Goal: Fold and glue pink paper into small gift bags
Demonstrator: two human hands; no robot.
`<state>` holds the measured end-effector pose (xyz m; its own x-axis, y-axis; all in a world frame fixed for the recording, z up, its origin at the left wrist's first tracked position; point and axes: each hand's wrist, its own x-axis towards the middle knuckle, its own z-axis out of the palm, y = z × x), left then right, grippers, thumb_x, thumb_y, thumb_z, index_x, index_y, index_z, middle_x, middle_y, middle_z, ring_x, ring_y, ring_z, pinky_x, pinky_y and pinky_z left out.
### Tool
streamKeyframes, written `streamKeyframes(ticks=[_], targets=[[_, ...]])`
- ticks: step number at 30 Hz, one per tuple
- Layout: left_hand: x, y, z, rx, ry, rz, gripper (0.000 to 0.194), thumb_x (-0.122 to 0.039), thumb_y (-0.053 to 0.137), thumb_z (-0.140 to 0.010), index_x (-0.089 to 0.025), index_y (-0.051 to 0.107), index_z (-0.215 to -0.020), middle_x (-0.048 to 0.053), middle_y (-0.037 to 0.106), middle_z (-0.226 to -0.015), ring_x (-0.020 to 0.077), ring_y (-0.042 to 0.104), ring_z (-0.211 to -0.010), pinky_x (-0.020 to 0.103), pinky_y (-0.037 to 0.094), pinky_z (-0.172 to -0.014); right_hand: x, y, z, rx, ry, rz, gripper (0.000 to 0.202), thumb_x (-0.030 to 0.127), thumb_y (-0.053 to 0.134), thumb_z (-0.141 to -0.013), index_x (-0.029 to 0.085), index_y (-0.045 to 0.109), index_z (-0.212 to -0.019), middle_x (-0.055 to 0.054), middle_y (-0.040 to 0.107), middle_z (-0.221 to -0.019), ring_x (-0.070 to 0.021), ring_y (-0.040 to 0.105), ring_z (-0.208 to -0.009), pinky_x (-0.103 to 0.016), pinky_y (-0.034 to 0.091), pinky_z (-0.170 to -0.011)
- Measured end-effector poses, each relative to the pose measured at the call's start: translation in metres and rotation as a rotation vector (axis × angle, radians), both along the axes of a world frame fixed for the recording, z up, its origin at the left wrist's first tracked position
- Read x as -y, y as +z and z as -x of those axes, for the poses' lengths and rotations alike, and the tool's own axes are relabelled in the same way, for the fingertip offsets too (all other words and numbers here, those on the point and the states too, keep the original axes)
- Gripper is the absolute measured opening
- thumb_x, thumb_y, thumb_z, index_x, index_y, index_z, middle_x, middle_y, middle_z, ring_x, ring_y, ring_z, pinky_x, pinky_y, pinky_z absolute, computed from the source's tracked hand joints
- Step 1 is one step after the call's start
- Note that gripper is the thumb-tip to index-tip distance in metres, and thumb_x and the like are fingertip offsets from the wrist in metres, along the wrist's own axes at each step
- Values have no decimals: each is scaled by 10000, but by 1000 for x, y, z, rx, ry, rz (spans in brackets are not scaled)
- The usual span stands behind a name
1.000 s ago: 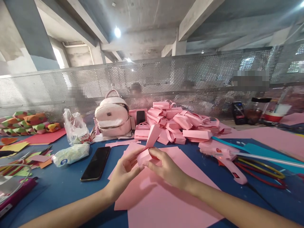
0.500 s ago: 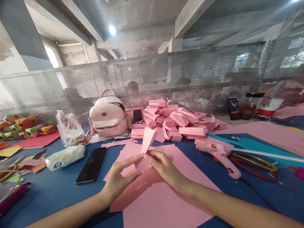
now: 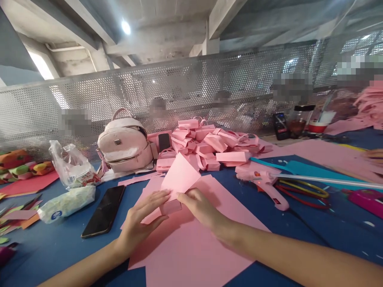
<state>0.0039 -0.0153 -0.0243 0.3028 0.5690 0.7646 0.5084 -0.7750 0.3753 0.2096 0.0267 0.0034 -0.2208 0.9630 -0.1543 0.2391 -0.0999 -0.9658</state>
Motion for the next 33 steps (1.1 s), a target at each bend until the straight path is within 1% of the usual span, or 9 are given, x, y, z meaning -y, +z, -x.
streamKeyframes(ticks=[4, 9, 12, 15, 19, 23, 29, 31, 33], targets=[[-1, 3, 4, -66, -4, -49, 576, -174, 715, -888, -313, 544, -1421, 83, 698, -1296, 252, 674, -1189, 445, 497, -1086, 2, 2, -2, -90, 16, 4, 332, 558, 687, -764, 235, 659, -836, -58, 720, -972, -316, 617, -1066, -449, 463, -917], [-1, 0, 7, -144, 29, -95, 560, -160, 698, -899, -282, 538, -1422, 93, 710, -1275, 233, 691, -1161, 425, 492, -1089, -2, -4, 0, -257, 64, 140, 379, 566, 539, -846, 209, 662, -820, -50, 724, -926, -281, 631, -1030, -437, 425, -981], [-1, -2, 8, -157, 47, -99, 555, -159, 703, -893, -276, 546, -1412, 87, 719, -1262, 228, 697, -1149, 406, 499, -1084, -3, -7, 0, -262, 70, 142, 370, 544, 508, -863, 214, 662, -801, -29, 723, -892, -261, 627, -1011, -418, 414, -990], [-1, -3, 7, -146, 65, -93, 515, -167, 709, -890, -270, 579, -1377, 85, 734, -1234, 229, 711, -1120, 398, 515, -1065, 0, -3, -1, -227, 92, 141, 325, 527, 540, -849, 231, 674, -830, -13, 734, -941, -269, 617, -1036, -427, 394, -1010], [-1, -3, 7, -100, 80, -71, 461, -176, 729, -876, -257, 621, -1316, 84, 744, -1210, 228, 718, -1099, 384, 521, -1057, 8, 8, -1, -129, -3, 158, 294, 523, 646, -774, 237, 682, -834, -37, 738, -971, -314, 603, -1078, -466, 391, -1001], [-1, -3, 8, -18, 55, 46, 436, -195, 731, -878, -259, 629, -1296, 75, 728, -1241, 226, 683, -1164, 373, 511, -1069, 8, 9, 0, -178, 48, 119, 269, 459, 680, -765, 236, 690, -914, -33, 730, -1024, -307, 598, -1117, -447, 409, -1000], [-1, -6, 9, 170, -5, 291, 452, -286, 744, -871, -310, 622, -1306, 71, 582, -1450, 272, 524, -1362, 441, 420, -1148, 8, 6, 3, -362, 219, 138, 311, 471, 677, -797, 188, 726, -916, -70, 741, -993, -308, 629, -1073, -449, 424, -1015], [0, -8, 5, 275, -49, 408, 609, -395, 749, -859, -333, 519, -1420, 78, 424, -1578, 303, 387, -1457, 485, 339, -1192, 10, 7, 3, -393, 231, 144, 322, 464, 696, -792, 194, 735, -962, -76, 745, -1034, -311, 627, -1102, -449, 427, -1026], [1, -10, 2, 391, -92, 537, 851, -524, 738, -830, -353, 309, -1545, 82, 247, -1659, 325, 236, -1518, 514, 292, -1208, 14, 8, 2, -395, 243, 143, 346, 459, 709, -798, 214, 730, -1040, -74, 741, -1093, -313, 611, -1156, -444, 437, -1027]])
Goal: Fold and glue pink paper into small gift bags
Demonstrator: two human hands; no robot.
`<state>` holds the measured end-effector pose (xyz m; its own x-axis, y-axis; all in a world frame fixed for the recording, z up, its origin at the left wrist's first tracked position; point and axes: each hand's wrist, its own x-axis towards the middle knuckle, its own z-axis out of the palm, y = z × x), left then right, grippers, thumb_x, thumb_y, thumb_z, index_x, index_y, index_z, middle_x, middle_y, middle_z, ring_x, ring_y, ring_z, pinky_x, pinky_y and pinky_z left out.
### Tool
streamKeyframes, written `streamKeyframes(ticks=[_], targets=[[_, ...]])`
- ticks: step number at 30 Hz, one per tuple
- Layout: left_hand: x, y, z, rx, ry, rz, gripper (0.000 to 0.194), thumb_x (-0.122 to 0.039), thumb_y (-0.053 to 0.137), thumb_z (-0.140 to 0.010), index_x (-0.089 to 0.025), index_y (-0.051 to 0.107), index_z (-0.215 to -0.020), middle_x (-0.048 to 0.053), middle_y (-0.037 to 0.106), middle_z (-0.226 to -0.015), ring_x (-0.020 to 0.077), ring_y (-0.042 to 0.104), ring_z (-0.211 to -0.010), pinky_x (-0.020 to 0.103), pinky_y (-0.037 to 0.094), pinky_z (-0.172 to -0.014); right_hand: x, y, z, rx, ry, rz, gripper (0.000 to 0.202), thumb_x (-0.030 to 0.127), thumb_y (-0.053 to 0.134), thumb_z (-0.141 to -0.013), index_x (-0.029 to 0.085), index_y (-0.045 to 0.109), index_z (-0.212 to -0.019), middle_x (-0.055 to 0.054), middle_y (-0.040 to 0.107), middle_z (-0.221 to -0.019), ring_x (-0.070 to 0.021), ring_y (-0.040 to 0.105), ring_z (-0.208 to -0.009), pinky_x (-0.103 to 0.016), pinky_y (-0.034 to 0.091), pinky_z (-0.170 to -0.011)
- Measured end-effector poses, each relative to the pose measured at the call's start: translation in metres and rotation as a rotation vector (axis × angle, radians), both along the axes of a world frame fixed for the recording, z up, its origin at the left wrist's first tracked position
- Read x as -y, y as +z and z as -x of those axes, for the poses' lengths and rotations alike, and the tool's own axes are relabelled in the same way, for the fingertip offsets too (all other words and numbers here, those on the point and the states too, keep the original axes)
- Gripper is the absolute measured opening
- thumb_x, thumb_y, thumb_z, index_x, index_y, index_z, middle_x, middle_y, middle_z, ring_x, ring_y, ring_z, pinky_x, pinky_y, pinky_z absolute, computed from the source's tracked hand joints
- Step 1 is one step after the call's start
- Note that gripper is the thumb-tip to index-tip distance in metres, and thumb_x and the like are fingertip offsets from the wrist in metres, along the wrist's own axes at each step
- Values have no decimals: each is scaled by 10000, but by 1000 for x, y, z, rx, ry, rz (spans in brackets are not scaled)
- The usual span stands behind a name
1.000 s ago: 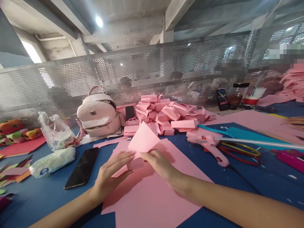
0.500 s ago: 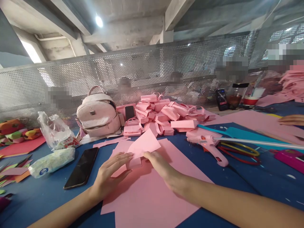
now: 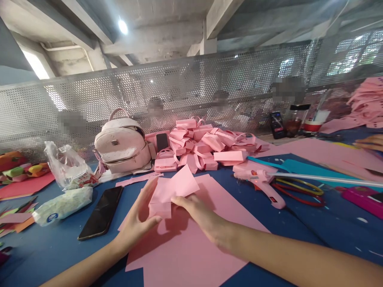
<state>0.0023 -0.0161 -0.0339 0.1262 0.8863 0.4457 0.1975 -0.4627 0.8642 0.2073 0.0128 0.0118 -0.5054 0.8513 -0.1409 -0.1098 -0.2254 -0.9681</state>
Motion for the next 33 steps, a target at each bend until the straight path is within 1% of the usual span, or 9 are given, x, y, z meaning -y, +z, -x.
streamKeyframes(ticks=[2, 5, 8, 11, 15, 19, 26, 30, 33], targets=[[0, 0, -3, 63, -34, 114, 1027, -596, 731, -797, -352, 127, -1591, 97, 184, -1674, 346, 174, -1531, 536, 292, -1201, 3, 1, -1, 19, 23, -2, 379, 457, 713, -807, 231, 715, -1111, -72, 733, -1142, -315, 593, -1199, -445, 451, -1020], [0, 5, -4, 55, -89, 188, 1151, -606, 744, -763, -316, 9, -1600, 144, 314, -1615, 391, 258, -1497, 573, 313, -1180, 5, 2, -3, 46, 57, 0, 412, 450, 716, -809, 234, 699, -1160, -73, 729, -1170, -318, 599, -1196, -453, 464, -1008], [-1, 8, -2, 2, -74, 148, 1136, -546, 749, -767, -308, 9, -1596, 143, 419, -1530, 400, 340, -1452, 579, 326, -1170, 2, -1, -3, 41, 72, -17, 443, 440, 735, -794, 232, 694, -1183, -77, 736, -1161, -313, 622, -1160, -453, 473, -999], [0, 7, 0, -128, 21, 9, 1109, -396, 758, -769, -334, 10, -1585, 127, 299, -1572, 394, 278, -1466, 613, 220, -1200, -2, -9, -3, 24, 70, -15, 469, 473, 736, -798, 209, 702, -1185, -86, 756, -1090, -315, 653, -1098, -467, 481, -990], [3, 7, -1, -330, 97, -235, 1056, -199, 715, -706, -321, 119, -1569, 129, 225, -1517, 392, 219, -1452, 645, 179, -1190, -5, -18, -2, -5, 7, 31, 476, 530, 717, -819, 205, 716, -1167, -91, 767, -1039, -310, 665, -1060, -467, 477, -1001], [5, 9, -3, -388, 158, -281, 1060, -90, 673, -629, -319, 199, -1548, 121, 239, -1456, 369, 270, -1415, 604, 265, -1172, -3, -15, 1, -50, -30, 150, 475, 491, 781, -788, 218, 707, -1169, -77, 743, -1136, -294, 641, -1103, -441, 469, -1026], [5, 7, -2, -463, 269, -248, 1068, -61, 703, -620, -350, 221, -1528, 114, 194, -1473, 371, 250, -1431, 617, 281, -1164, -2, -6, 2, -189, -12, 171, 484, 409, 811, -795, 213, 675, -1216, -67, 730, -1170, -266, 632, -1133, -408, 462, -1048], [7, 8, -2, -540, 264, -262, 896, -55, 737, -621, -366, 457, -1414, 86, 179, -1484, 400, 195, -1456, 615, 300, -1155, -2, -8, 1, -119, 5, 184, 460, 409, 825, -766, 202, 710, -1161, -75, 741, -1153, -277, 628, -1141, -411, 454, -1038], [6, 9, -1, -570, 291, -302, 688, -150, 790, -676, -312, 581, -1311, 101, 143, -1547, 427, 166, -1476, 613, 320, -1141, -4, -9, 0, -94, 13, 161, 453, 410, 825, -744, 195, 723, -1130, -77, 741, -1150, -291, 611, -1173, -412, 448, -1032]])
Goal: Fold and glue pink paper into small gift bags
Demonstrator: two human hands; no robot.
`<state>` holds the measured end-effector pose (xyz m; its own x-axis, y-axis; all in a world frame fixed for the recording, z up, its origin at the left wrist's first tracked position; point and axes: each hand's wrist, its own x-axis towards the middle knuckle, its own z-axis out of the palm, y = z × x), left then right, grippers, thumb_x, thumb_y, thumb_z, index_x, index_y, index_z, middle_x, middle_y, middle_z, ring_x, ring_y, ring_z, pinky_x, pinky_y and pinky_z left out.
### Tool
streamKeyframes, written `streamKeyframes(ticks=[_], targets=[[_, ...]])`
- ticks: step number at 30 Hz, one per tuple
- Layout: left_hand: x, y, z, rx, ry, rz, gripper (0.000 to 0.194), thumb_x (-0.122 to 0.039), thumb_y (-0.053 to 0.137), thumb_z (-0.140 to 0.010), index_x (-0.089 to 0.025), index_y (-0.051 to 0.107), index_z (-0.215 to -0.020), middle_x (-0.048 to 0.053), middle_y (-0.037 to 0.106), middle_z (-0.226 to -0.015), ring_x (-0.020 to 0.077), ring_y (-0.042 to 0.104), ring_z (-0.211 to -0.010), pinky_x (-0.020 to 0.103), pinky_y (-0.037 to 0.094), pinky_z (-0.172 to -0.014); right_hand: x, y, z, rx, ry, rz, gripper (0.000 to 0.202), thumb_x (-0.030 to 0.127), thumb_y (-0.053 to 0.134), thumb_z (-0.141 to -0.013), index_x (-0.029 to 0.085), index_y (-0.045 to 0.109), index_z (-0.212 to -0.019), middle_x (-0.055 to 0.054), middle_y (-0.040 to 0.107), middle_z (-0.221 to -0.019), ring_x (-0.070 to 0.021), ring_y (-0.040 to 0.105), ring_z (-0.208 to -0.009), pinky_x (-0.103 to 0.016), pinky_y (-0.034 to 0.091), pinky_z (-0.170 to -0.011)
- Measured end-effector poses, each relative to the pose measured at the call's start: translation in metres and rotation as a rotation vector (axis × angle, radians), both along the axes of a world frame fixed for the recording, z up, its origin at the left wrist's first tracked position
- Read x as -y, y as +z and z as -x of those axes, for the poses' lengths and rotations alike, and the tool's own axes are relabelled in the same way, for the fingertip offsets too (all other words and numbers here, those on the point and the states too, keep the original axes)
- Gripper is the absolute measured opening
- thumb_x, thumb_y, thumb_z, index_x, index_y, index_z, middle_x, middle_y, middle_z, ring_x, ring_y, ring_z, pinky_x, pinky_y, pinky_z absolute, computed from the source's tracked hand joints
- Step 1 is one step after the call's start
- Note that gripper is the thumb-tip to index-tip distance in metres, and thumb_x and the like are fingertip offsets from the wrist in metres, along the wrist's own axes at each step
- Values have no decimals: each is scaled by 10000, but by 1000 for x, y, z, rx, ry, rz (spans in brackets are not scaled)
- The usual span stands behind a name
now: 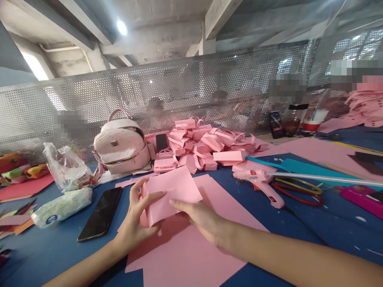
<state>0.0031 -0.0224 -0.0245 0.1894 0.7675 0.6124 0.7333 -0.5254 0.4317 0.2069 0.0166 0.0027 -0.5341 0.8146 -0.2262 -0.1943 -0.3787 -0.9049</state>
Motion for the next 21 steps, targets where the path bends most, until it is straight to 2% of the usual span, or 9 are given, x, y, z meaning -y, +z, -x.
streamKeyframes(ticks=[2, 4, 6, 8, 10, 13, 16, 19, 21], targets=[[-2, 1, 2, -61, -10, -33, 618, -318, 812, -738, -285, 588, -1313, 126, 137, -1599, 437, 176, -1487, 630, 308, -1139, -2, 0, -1, 46, -14, -19, 449, 424, 804, -747, 187, 725, -1120, -83, 744, -1135, -306, 615, -1165, -429, 448, -1024], [-4, 3, 5, -215, -70, -79, 741, -524, 781, -765, -288, 511, -1413, 152, 230, -1619, 440, 219, -1488, 688, 195, -1161, -4, 2, -2, 119, -50, -68, 446, 440, 776, -760, 182, 721, -1120, -88, 746, -1127, -315, 629, -1138, -444, 443, -1024], [-7, 5, 8, -394, -161, -106, 885, -615, 725, -787, -288, 365, -1527, 154, 344, -1602, 421, 264, -1487, 700, 68, -1178, -6, 4, -3, 158, -102, -149, 470, 429, 759, -773, 201, 693, -1179, -85, 735, -1172, -315, 626, -1147, -448, 437, -1031], [-8, 5, 11, -480, -238, -100, 889, -545, 683, -857, -269, 244, -1579, 139, 385, -1591, 367, 298, -1490, 635, 84, -1210, -7, 6, -3, 160, -123, -210, 511, 400, 755, -778, 230, 651, -1249, -80, 714, -1232, -312, 617, -1167, -450, 440, -1029], [-10, 2, 13, -464, -276, -101, 815, -393, 639, -920, -254, 197, -1591, 129, 381, -1593, 308, 328, -1485, 548, 198, -1223, -8, 5, -4, 155, -76, -218, 519, 381, 751, -784, 239, 635, -1270, -79, 709, -1243, -308, 620, -1161, -454, 443, -1026], [-12, -4, 15, -418, -280, -118, 754, -210, 575, -941, -255, 193, -1589, 124, 397, -1582, 266, 373, -1465, 496, 307, -1199, -8, -1, -4, 162, 37, -183, 468, 350, 739, -788, 220, 656, -1230, -75, 735, -1176, -296, 638, -1123, -448, 430, -1035], [-15, -8, 17, -399, -273, -102, 759, -117, 552, -919, -263, 215, -1583, 119, 434, -1560, 259, 418, -1439, 484, 376, -1168, -9, -6, -4, 185, 65, -144, 430, 319, 722, -778, 207, 674, -1191, -72, 750, -1110, -287, 639, -1103, -435, 432, -1022], [-18, -10, 18, -343, -298, -103, 749, -88, 560, -898, -270, 274, -1566, 110, 526, -1496, 258, 519, -1369, 467, 450, -1118, -12, -6, -5, 180, 129, -130, 370, 438, 666, -851, 189, 695, -1124, -77, 755, -1045, -280, 637, -1090, -420, 440, -999], [-19, -11, 18, -276, -301, -101, 706, -79, 580, -882, -272, 369, -1527, 99, 592, -1437, 256, 585, -1305, 447, 489, -1084, -15, -4, -6, 197, 183, -139, 432, 567, 578, -906, 177, 707, -1039, -84, 758, -999, -274, 655, -1030, -410, 456, -960]])
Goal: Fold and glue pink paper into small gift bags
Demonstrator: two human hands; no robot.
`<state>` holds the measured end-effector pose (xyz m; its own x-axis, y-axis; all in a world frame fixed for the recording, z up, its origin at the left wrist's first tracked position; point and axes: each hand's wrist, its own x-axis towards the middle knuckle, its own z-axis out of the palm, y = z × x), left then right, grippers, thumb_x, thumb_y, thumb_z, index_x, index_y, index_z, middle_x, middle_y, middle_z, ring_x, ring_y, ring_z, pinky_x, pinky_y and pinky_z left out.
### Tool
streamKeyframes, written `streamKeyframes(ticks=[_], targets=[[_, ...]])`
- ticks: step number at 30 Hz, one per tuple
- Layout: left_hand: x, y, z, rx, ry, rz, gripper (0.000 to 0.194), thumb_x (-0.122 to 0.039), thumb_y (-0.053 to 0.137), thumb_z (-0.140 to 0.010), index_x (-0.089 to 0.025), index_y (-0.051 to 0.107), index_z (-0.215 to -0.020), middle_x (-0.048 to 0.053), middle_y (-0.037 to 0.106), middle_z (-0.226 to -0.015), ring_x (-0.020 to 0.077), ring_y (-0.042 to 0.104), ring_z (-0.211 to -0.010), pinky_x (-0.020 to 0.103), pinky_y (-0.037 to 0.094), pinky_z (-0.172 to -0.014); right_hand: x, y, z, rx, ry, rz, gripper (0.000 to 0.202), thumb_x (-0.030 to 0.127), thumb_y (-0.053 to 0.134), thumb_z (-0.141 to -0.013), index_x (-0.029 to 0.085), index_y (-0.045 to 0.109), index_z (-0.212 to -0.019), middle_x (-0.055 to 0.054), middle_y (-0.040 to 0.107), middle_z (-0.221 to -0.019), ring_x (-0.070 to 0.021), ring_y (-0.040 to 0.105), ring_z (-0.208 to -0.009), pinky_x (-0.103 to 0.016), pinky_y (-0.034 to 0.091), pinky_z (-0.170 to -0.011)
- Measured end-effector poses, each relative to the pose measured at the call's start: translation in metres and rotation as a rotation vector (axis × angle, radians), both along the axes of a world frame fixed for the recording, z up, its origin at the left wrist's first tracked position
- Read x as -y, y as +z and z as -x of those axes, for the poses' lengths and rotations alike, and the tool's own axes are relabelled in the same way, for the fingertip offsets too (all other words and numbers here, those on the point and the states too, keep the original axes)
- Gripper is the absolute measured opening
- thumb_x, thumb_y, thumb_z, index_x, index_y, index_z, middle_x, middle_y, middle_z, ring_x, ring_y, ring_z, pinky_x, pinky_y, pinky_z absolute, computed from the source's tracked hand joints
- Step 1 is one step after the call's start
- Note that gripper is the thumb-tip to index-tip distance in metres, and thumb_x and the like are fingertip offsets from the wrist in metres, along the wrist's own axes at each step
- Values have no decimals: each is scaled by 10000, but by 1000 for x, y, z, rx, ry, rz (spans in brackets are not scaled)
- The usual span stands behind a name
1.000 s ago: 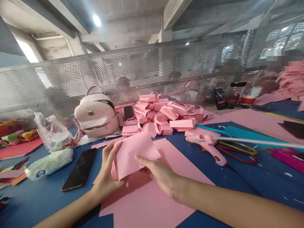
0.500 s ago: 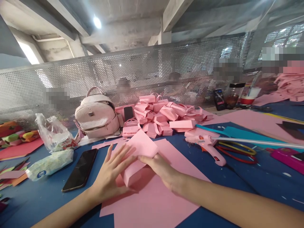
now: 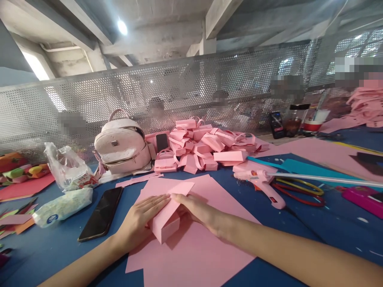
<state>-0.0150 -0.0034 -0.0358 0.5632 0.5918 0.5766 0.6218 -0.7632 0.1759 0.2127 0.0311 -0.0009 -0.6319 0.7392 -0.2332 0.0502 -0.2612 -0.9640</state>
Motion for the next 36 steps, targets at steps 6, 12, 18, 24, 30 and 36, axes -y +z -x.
streamKeyframes(ticks=[6, 12, 18, 24, 30, 36], targets=[[0, 1, 1, 253, 95, 182, 526, -156, 701, -823, -255, 630, -1335, 86, 684, -1321, 279, 667, -1196, 400, 543, -1022, -9, 8, -5, 95, -117, -465, 600, 675, 404, -955, 195, 605, -656, -50, 647, -689, -210, 594, -652, -341, 466, -650], [4, 6, -3, 476, 180, 371, 444, -254, 784, -795, -252, 709, -1233, 56, 739, -1225, 285, 719, -1097, 368, 584, -946, -5, 5, -10, 109, -197, -1253, 433, 503, 709, -863, 259, 610, -1206, -102, 594, -1301, -322, 499, -1253, -454, 375, -1079], [12, 6, -11, 526, 148, 371, 481, -252, 818, -751, -247, 714, -1221, 55, 753, -1195, 289, 732, -1061, 391, 589, -938, -2, -3, -6, 180, -101, -1418, 635, 500, 723, -869, 340, 488, -1438, -61, 606, -1397, -316, 480, -1329, -497, 313, -1142], [13, 3, -14, 522, 127, 445, 600, -176, 823, -710, -248, 665, -1284, 68, 718, -1267, 307, 675, -1178, 446, 541, -1028, -1, -3, -5, 111, -96, -1393, 375, 435, 699, -907, 343, 649, -1267, -26, 730, -1187, -290, 573, -1181, -469, 374, -1054], [7, 6, -4, 427, -31, 586, 1025, -314, 926, -629, -266, 413, -1515, 136, 437, -1557, 347, 423, -1427, 544, 362, -1164, -1, -1, -5, 61, -5, -1277, 307, 431, 670, -928, 323, 693, -1215, -32, 743, -1150, -260, 614, -1103, -419, 402, -1003], [-6, 18, 22, 216, -162, 775, 986, -284, 887, -681, -276, 386, -1531, 109, 445, -1556, 328, 413, -1437, 556, 292, -1186, -7, 0, -6, 3, 96, -1245, 298, 437, 654, -940, 320, 702, -1210, -47, 747, -1099, -259, 627, -1076, -419, 410, -984]])
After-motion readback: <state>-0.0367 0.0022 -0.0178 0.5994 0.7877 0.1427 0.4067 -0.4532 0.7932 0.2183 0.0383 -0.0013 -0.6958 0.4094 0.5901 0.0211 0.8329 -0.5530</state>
